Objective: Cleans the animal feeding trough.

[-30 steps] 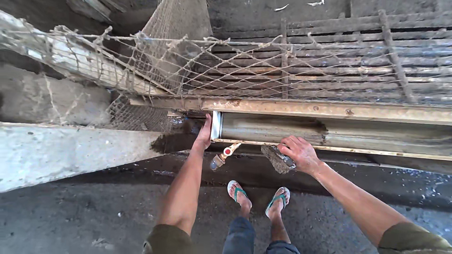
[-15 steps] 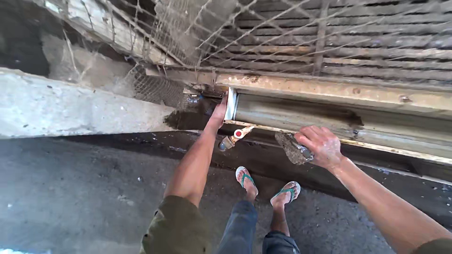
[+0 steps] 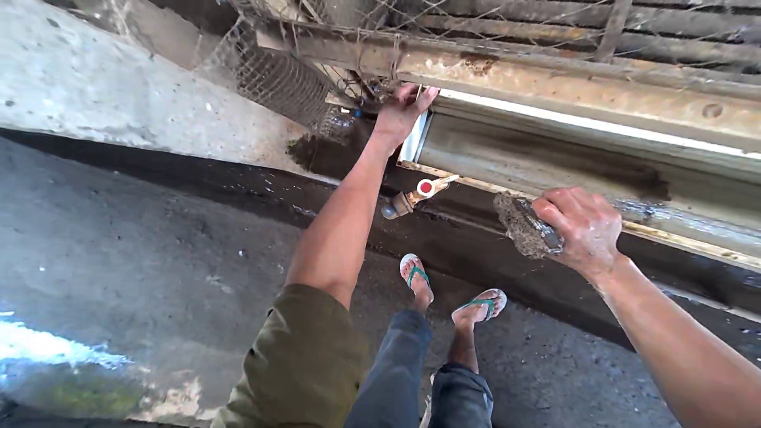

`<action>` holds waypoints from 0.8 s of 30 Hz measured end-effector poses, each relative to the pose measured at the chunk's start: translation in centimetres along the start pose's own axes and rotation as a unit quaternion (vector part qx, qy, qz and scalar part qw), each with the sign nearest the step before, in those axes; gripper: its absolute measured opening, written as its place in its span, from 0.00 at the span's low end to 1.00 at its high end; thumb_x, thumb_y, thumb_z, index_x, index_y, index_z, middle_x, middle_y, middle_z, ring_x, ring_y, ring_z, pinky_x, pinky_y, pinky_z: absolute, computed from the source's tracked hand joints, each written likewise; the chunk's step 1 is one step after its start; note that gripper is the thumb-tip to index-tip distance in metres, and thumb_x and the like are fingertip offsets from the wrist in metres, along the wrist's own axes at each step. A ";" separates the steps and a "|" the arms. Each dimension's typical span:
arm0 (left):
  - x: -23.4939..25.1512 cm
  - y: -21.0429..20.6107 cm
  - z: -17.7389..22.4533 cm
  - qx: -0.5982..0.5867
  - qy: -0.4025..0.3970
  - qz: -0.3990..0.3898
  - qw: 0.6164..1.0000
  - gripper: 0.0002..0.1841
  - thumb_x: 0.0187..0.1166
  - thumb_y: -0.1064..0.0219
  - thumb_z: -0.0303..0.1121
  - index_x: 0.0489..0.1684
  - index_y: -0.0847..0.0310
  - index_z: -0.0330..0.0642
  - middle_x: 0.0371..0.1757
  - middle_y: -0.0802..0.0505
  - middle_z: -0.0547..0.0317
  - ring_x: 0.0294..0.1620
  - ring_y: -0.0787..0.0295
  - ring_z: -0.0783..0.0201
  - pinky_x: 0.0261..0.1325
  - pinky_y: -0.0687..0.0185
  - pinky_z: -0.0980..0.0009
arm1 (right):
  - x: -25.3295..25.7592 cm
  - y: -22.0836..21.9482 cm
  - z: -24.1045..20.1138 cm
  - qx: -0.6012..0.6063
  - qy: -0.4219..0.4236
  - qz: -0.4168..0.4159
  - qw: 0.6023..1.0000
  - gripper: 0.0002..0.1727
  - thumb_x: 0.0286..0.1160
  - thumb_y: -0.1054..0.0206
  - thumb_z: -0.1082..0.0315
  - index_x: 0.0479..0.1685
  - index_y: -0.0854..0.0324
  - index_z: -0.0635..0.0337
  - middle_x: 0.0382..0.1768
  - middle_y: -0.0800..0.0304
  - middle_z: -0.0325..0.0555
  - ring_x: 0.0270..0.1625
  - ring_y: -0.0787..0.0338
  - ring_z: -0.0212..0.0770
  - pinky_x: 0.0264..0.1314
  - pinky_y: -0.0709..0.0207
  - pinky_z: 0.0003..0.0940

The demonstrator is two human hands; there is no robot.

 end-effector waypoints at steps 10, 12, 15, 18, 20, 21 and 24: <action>0.6 0.2 0.6 0.090 -0.037 -0.030 0.995 0.27 0.83 0.32 0.47 0.74 0.22 0.38 0.70 0.12 0.47 0.74 0.17 0.61 0.81 0.27 0.60 | -0.1 -0.2 0.4 -0.003 0.001 0.000 1.000 0.20 0.72 0.41 0.53 0.40 0.22 0.65 0.42 0.12 0.64 0.40 0.11 0.68 0.25 0.29 0.56; 0.5 0.2 1.3 0.114 -0.052 -0.022 0.992 0.26 0.84 0.33 0.48 0.73 0.21 0.39 0.69 0.11 0.48 0.72 0.16 0.61 0.80 0.27 0.60 | 0.0 -0.2 0.4 -0.006 0.002 0.001 1.000 0.19 0.70 0.40 0.54 0.39 0.22 0.65 0.41 0.12 0.64 0.41 0.10 0.67 0.25 0.29 0.55; 0.2 0.2 1.1 0.061 -0.036 -0.007 0.997 0.24 0.85 0.35 0.45 0.72 0.19 0.39 0.68 0.11 0.48 0.72 0.16 0.63 0.79 0.25 0.62 | 0.0 -0.2 0.5 -0.007 0.001 0.002 1.000 0.18 0.71 0.40 0.54 0.38 0.22 0.65 0.41 0.12 0.64 0.40 0.10 0.67 0.25 0.29 0.55; -1.3 -0.1 -3.5 -0.112 0.139 -0.042 0.983 0.29 0.93 0.56 0.55 0.80 0.27 0.45 0.69 0.13 0.51 0.68 0.15 0.59 0.69 0.17 0.55 | -0.2 -0.4 0.5 -0.011 0.006 0.004 1.000 0.18 0.75 0.44 0.55 0.39 0.22 0.64 0.41 0.12 0.64 0.40 0.11 0.67 0.26 0.28 0.55; -3.4 -1.3 -6.3 -0.189 0.207 -0.063 0.958 0.33 0.93 0.64 0.59 0.79 0.28 0.46 0.64 0.10 0.55 0.64 0.13 0.61 0.67 0.16 0.57 | -0.2 -0.4 0.5 -0.013 0.006 0.008 1.000 0.18 0.76 0.45 0.55 0.38 0.22 0.63 0.40 0.12 0.63 0.39 0.11 0.66 0.26 0.29 0.54; -4.6 -2.0 -7.2 -0.223 0.221 -0.054 0.948 0.28 0.95 0.63 0.53 0.76 0.28 0.45 0.60 0.10 0.57 0.59 0.13 0.65 0.64 0.16 0.62 | -0.2 -0.4 0.5 -0.013 0.004 0.009 1.000 0.17 0.76 0.45 0.55 0.38 0.22 0.62 0.40 0.12 0.62 0.39 0.11 0.65 0.26 0.28 0.54; -6.4 -3.4 -8.7 -0.358 0.218 0.007 0.908 0.17 0.96 0.62 0.35 0.69 0.30 0.44 0.53 0.14 0.61 0.53 0.17 0.71 0.61 0.19 0.72 | -0.1 -0.4 0.5 -0.015 0.005 0.010 1.000 0.17 0.74 0.44 0.55 0.37 0.21 0.62 0.39 0.12 0.61 0.37 0.11 0.64 0.25 0.30 0.53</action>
Point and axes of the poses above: each hand's wrist, its own x-axis towards the middle knuckle, its own y-axis out of the back of the hand, z = x × y, the point moved 9 cm from there along x, towards the middle knuckle
